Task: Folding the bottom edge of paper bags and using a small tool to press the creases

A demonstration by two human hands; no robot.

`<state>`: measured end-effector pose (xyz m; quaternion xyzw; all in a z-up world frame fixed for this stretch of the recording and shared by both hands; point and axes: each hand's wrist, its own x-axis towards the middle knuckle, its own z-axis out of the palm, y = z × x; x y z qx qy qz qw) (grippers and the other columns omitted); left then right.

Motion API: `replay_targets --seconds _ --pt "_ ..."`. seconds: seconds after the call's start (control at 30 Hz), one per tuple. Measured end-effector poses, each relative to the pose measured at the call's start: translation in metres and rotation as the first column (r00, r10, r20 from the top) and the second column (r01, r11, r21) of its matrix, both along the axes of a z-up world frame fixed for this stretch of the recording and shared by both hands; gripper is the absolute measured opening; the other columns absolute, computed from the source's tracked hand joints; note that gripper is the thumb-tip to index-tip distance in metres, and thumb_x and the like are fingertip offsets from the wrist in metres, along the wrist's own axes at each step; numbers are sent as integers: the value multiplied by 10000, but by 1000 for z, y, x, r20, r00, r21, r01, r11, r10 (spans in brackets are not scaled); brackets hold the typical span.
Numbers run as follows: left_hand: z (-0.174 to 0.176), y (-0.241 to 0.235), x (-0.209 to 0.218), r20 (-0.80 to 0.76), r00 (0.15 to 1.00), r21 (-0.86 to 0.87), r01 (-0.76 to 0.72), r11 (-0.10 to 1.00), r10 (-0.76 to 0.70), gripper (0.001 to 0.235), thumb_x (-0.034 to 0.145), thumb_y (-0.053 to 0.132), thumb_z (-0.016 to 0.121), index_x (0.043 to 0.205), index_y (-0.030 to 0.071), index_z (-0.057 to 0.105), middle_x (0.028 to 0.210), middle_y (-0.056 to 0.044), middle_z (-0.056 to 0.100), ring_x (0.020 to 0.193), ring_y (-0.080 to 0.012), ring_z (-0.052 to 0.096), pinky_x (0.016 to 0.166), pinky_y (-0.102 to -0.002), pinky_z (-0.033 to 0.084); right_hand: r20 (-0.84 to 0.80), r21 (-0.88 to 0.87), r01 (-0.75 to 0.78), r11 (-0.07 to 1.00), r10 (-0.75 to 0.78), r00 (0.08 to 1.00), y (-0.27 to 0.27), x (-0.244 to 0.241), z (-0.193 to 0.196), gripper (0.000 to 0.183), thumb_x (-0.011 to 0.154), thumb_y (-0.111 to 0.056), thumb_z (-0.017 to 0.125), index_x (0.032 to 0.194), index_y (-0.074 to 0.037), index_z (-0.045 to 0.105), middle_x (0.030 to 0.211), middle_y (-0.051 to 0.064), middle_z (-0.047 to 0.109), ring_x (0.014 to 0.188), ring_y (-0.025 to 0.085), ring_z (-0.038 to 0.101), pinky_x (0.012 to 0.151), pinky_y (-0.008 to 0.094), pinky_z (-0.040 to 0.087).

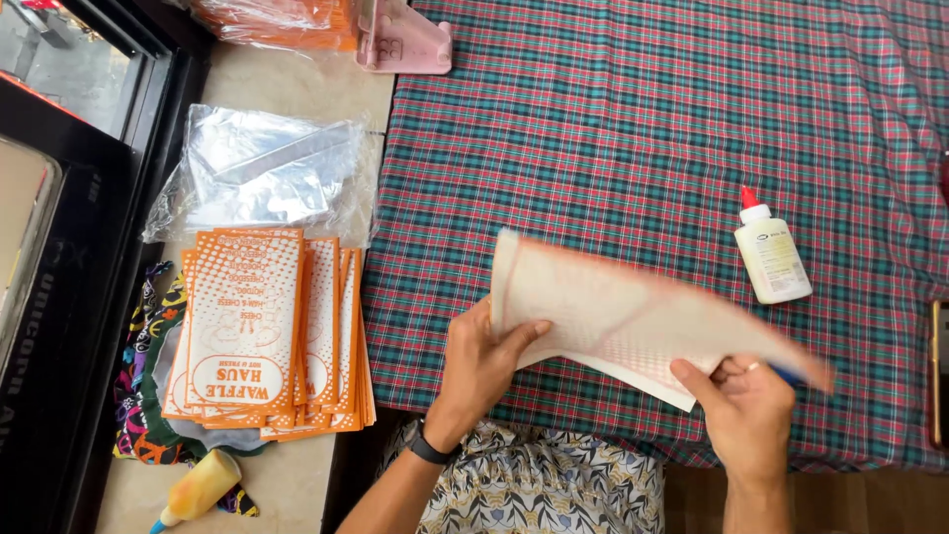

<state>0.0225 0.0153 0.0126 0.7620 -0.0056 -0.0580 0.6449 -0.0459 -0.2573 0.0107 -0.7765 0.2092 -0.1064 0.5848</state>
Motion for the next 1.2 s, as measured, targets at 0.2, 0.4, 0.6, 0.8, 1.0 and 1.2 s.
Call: replay_targets --seconds 0.2,0.4,0.6,0.8,1.0,1.2 --pt "-28 9 7 231 963 580 -23 815 -137 781 867 134 830 1475 -46 374 569 39 449 440 -129 360 362 -322 275 -509 27 -77 997 81 857 13 36 37 454 812 101 773 1249 60 656 1163 199 774 1005 294 749 879 392 625" --pt "14 6 -22 390 706 747 133 651 -592 180 1029 148 629 1102 8 715 1330 -231 662 1183 -409 651 975 -553 540 -463 72 -91 993 114 879 -12 34 11 399 796 97 815 1172 67 684 932 152 728 828 223 662 795 342 576" --pt "5 7 -20 338 573 777 278 565 -747 199 1024 78 556 997 15 743 1171 -137 703 1031 -310 601 945 -467 447 -443 117 -71 991 116 889 -12 34 7 386 784 107 810 1148 72 686 965 172 753 856 240 699 809 351 603" --pt "11 7 -20 401 551 761 245 601 -732 157 1031 56 587 940 1 703 1116 -138 694 972 -302 603 891 -455 467 -482 91 -61 994 98 871 -4 34 21 411 798 88 801 1186 66 669 1027 188 774 876 255 709 822 354 606" --pt "7 8 -22 439 562 720 247 648 -701 159 1032 42 576 973 -17 712 1134 -153 697 1015 -318 620 907 -471 458 -538 -26 -110 994 79 839 6 35 34 436 811 4 820 1223 16 677 1049 155 792 887 234 726 842 333 605" --pt "11 8 -20 435 567 709 263 654 -700 184 1033 41 557 942 -1 711 1115 -135 707 974 -303 626 925 -468 439 -512 -548 -303 779 -26 859 19 22 47 710 788 -340 860 1398 -55 634 951 74 765 831 247 724 838 435 558"
